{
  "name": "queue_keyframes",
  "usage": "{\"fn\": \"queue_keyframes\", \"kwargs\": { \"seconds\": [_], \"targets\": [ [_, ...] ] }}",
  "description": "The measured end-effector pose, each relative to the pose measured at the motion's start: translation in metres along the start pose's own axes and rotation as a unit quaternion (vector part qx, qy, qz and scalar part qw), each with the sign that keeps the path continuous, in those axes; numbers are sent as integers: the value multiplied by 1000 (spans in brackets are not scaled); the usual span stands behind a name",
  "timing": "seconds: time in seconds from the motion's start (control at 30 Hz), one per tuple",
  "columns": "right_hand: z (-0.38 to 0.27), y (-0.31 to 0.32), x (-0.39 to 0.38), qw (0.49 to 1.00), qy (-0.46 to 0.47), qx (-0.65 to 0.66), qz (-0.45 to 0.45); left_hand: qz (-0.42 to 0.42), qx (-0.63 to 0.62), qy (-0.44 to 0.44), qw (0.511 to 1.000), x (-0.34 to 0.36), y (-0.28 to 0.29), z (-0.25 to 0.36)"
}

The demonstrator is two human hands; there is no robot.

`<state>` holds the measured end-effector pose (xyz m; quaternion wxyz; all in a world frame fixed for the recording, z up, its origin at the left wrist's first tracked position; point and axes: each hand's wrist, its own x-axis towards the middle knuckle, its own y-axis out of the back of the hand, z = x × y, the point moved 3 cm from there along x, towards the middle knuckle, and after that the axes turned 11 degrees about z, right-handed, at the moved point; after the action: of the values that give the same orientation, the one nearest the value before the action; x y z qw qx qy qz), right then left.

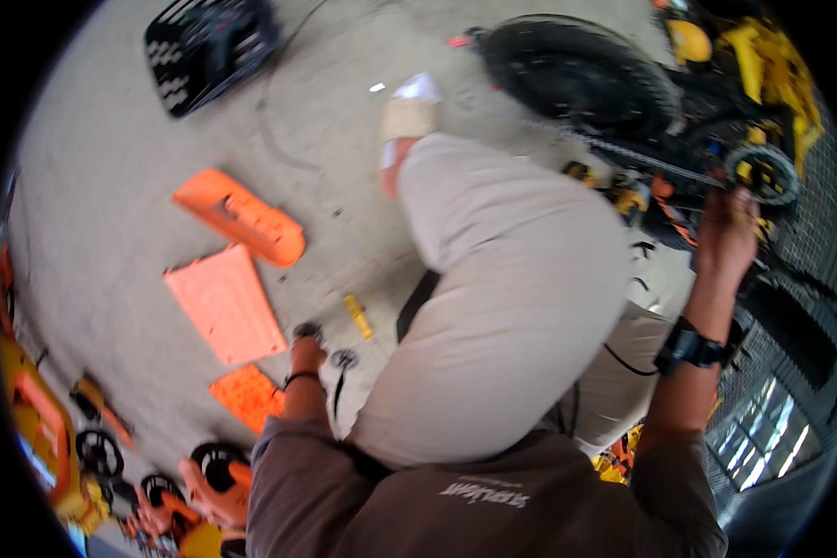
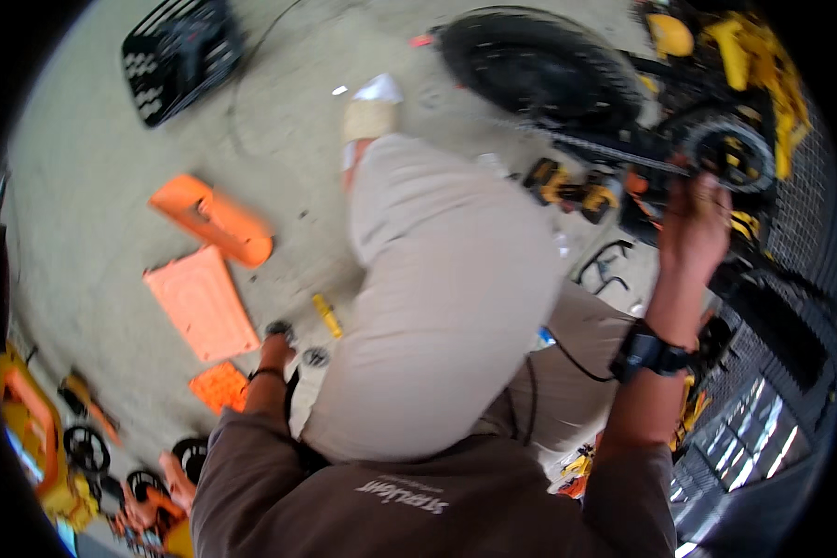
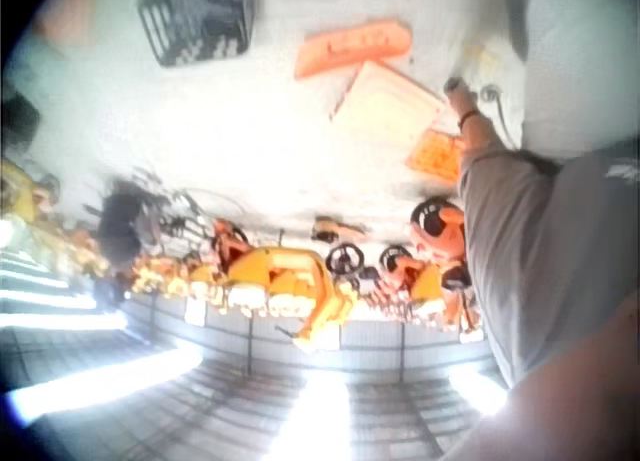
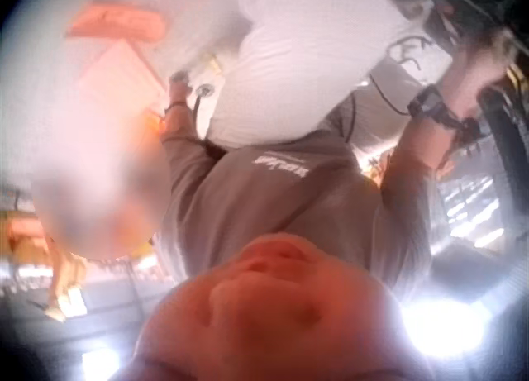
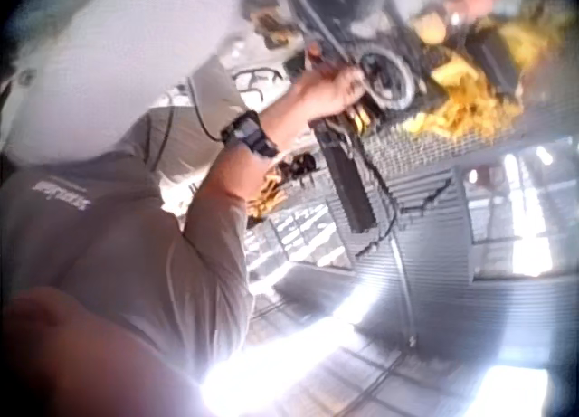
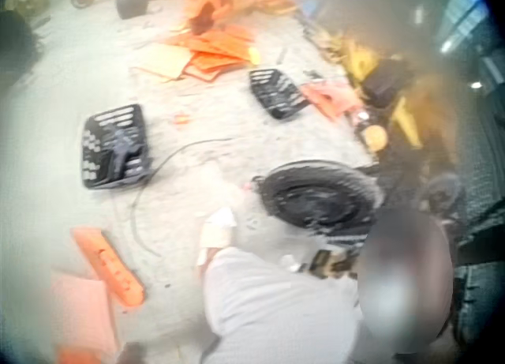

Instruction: The person is sitting on the floor and assembling a drive chain onto a sprocket, handling a small pin and securing it with a pair of pliers.

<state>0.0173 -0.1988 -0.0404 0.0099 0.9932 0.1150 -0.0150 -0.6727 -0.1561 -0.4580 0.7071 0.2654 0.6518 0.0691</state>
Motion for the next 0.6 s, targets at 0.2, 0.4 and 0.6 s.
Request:
{"fn": "queue_keyframes", "kwargs": {
  "seconds": [0.2,0.4,0.6],
  "targets": [
    [-10,-5,-10,997,26,58,-41,89,29,-87,992,-7,22,-10],
    [-4,29,-24,984,14,177,2,209,-106,-43,971,-36,135,38],
    [-2,65,-25,984,-15,178,22,364,-268,-107,886,-61,261,98]
  ]
}}
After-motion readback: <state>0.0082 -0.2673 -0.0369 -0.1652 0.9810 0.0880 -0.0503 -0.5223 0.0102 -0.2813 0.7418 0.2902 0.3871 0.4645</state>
